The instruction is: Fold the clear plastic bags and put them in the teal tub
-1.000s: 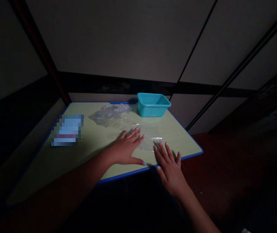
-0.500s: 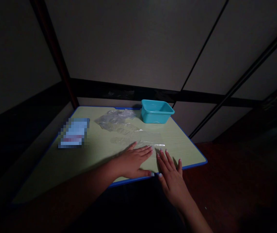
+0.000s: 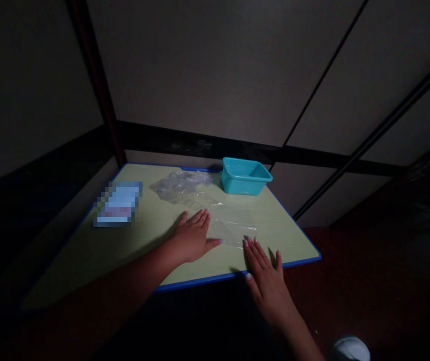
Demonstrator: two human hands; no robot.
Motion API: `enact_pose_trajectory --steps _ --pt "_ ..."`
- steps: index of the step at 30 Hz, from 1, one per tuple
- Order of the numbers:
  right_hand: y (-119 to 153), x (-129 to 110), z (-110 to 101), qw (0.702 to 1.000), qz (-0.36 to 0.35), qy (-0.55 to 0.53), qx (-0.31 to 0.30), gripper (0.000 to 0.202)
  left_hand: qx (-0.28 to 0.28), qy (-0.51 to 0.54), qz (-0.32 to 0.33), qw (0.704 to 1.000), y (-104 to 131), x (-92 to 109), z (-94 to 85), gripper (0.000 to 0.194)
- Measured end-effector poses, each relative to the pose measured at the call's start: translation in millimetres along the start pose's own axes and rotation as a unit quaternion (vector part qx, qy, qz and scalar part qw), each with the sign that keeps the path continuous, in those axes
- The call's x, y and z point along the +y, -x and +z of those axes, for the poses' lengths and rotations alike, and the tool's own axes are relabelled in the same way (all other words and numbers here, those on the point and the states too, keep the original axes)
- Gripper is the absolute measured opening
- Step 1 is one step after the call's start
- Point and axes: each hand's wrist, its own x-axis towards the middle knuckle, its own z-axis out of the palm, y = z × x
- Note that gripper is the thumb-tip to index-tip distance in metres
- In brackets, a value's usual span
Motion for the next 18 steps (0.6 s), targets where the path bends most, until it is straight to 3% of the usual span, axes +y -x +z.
enact_pose_trajectory --steps 2,7,9,12,18 --pt "0.0 0.5 0.9 1.000 0.000 0.001 0.001 0.064 0.020 0.001 0.004 1.000 -0.6 0.1 -1.2 0.076" --pt "-0.3 0.7 1.0 1.000 -0.005 0.008 -0.003 0.064 0.031 0.033 0.210 0.977 -1.7 10.0 -0.2 0.071" --pt "-0.7 0.3 0.0 1.000 -0.008 0.011 -0.008 0.064 0.020 0.043 0.249 0.967 -3.2 14.7 3.6 0.071" --pt "-1.4 -0.8 -1.8 1.000 -0.007 0.014 -0.010 0.064 0.003 0.046 0.238 0.970 -5.7 16.5 9.1 0.071" --pt "-3.3 -1.9 -4.8 1.000 -0.001 0.009 -0.020 0.065 -0.009 0.043 0.135 0.990 -7.1 4.0 8.5 0.073"
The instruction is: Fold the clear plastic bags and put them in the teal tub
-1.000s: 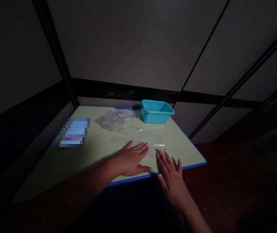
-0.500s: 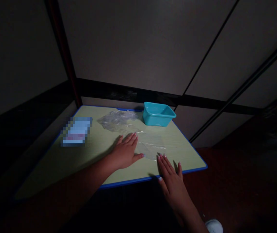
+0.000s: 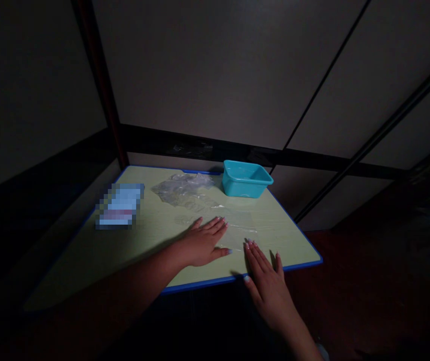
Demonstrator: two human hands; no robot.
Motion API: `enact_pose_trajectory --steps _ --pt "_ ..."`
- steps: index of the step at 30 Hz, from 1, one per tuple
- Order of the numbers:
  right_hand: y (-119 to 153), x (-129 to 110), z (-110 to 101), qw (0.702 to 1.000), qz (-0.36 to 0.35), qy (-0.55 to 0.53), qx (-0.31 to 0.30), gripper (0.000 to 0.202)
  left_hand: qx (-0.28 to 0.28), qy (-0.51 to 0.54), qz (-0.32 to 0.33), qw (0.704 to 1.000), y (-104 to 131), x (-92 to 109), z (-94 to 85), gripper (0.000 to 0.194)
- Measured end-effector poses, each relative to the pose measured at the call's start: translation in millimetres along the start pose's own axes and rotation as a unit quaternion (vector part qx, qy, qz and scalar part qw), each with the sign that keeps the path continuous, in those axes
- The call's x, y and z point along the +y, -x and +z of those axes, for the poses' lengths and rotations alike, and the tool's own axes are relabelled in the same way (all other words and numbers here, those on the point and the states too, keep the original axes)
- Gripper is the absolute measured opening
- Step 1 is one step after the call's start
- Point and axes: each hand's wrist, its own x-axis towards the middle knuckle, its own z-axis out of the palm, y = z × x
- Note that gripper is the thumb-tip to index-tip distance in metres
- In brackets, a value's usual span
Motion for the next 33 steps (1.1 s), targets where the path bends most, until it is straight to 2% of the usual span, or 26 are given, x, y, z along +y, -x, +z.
enact_pose_trajectory --steps 7,10,12,14,16,19,21,23,27,30,33 --pt "1.3 2.4 3.7 1.000 -0.008 0.007 0.007 0.065 -0.020 0.005 -0.126 0.992 5.4 -22.7 -8.5 0.071" --pt "1.2 3.2 4.5 1.000 -0.010 0.006 0.011 0.066 -0.026 -0.002 -0.159 0.987 7.6 -28.5 -11.4 0.071" --pt "0.5 3.2 4.2 1.000 -0.010 0.003 0.011 0.066 -0.011 -0.016 -0.170 0.985 8.0 -28.8 -12.6 0.072" --pt "-0.1 2.9 3.6 1.000 -0.007 0.000 0.006 0.066 0.017 -0.031 -0.157 0.987 7.1 -26.6 -13.3 0.072" --pt "-0.3 2.4 2.7 1.000 -0.005 -0.002 0.001 0.066 0.038 -0.037 -0.111 0.992 5.2 -22.6 -13.3 0.070" --pt "0.2 2.3 1.0 1.000 -0.007 -0.003 -0.002 0.065 0.039 -0.030 -0.018 0.999 2.0 -15.5 -10.9 0.066" --pt "0.5 3.4 -0.8 1.000 -0.014 -0.005 -0.006 0.065 0.029 -0.025 0.010 0.999 0.4 -12.1 -8.0 0.066" --pt "0.1 6.0 -3.2 1.000 -0.024 -0.007 -0.018 0.065 0.012 -0.017 0.003 1.000 -0.2 -10.4 -5.1 0.068" --pt "-8.5 16.8 -10.7 0.998 -0.046 -0.007 -0.037 0.061 -0.015 0.003 -0.054 0.998 2.9 -9.4 -3.2 0.074" --pt "-26.9 25.4 -20.7 0.999 -0.044 0.005 -0.010 0.058 -0.013 0.008 -0.086 0.996 9.3 -4.9 -5.6 0.073" --pt "-56.3 29.6 -34.1 0.998 -0.059 0.000 0.008 0.053 -0.016 0.016 -0.094 0.995 15.8 1.6 -10.3 0.071"
